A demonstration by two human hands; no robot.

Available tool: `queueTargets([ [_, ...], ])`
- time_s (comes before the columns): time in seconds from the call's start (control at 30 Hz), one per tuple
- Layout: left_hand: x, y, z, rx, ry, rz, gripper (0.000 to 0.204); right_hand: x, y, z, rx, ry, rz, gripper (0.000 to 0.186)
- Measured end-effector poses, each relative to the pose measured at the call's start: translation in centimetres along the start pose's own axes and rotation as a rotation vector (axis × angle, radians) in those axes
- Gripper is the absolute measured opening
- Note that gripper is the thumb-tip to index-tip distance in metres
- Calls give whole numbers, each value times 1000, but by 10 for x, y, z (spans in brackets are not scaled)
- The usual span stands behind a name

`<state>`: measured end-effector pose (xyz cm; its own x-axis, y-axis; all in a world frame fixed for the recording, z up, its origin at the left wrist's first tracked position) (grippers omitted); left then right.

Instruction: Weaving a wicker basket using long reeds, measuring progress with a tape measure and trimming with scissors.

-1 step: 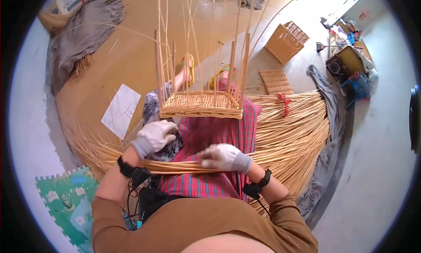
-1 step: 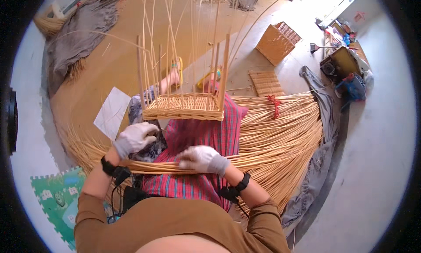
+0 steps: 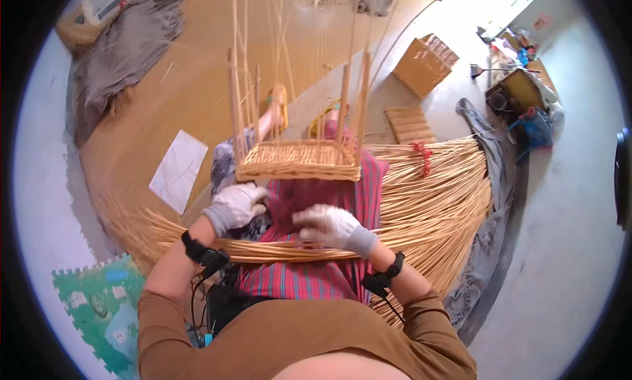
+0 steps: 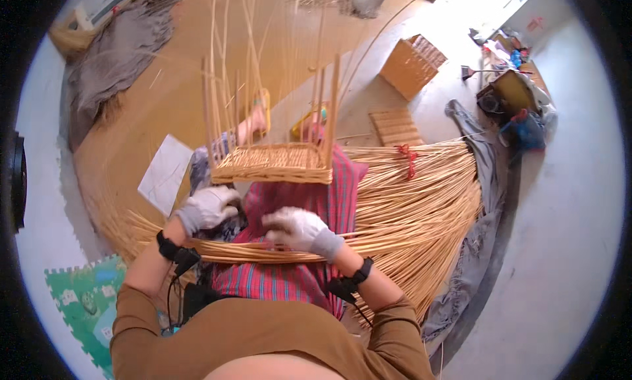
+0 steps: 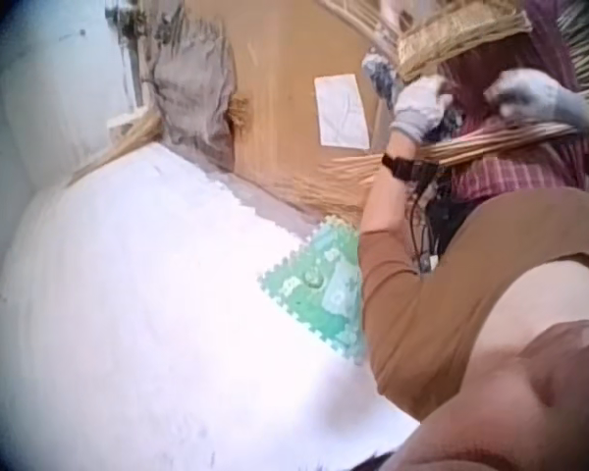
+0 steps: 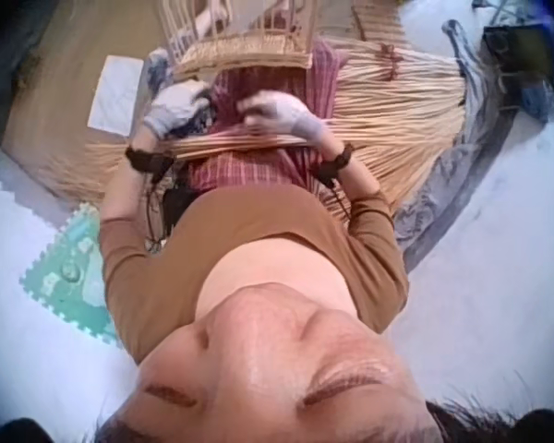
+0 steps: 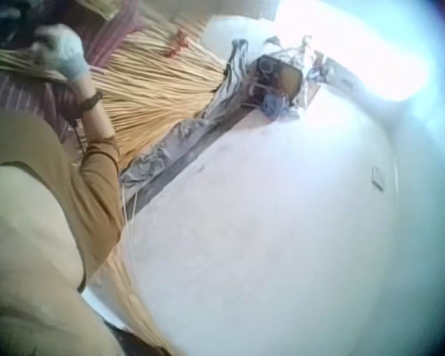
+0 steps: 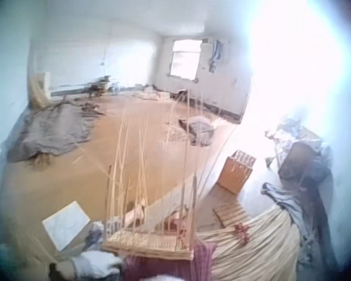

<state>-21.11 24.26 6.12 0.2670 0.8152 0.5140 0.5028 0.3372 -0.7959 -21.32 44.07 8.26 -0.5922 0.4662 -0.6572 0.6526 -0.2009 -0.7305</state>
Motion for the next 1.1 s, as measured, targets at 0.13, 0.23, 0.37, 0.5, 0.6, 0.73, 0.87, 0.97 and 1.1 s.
queueTargets([
  [0.13, -1, 57, 68, -405, -81, 405, 34, 72, -41, 42, 197, 306, -502, 43],
  [0.23, 2, 23, 123, -366, -110, 479, 35, 87, -47, 75, 311, 555, -680, 23],
  [0.37, 10, -12, 169, -272, -132, 479, 35, 95, -75, 80, 458, 396, -621, 23],
  [0.5, 8, -19, 177, -225, -122, 393, 36, 114, -88, 43, 574, 392, -425, 34],
  [0.6, 12, -24, 172, -172, -110, 312, 36, 110, -94, -1, 707, 292, -366, 40],
  [0.73, 22, -21, 167, -107, -99, 214, 37, 90, -102, -45, 791, 263, -454, 41],
  [0.87, 35, -11, 167, -26, -61, 90, 37, 68, -121, -72, 863, 275, -550, 32],
  [0.97, 37, -14, 160, 32, -24, -31, 38, 53, -136, -78, 908, 262, -576, 39],
  [1.1, 24, -54, 145, 177, 28, -325, 39, 36, -144, -79, 945, 255, -649, 39],
])
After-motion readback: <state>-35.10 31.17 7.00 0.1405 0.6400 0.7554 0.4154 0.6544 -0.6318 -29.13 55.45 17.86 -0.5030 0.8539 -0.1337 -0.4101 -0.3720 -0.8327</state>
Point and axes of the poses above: each hand's wrist, its own z-axis towards the middle knuckle, its own y-axis out of the palm, x = y × z, the point moved 9 cm from there along z, towards the middle knuckle, and after that the axes turned 11 degrees about -x, right-handed, at the moved point
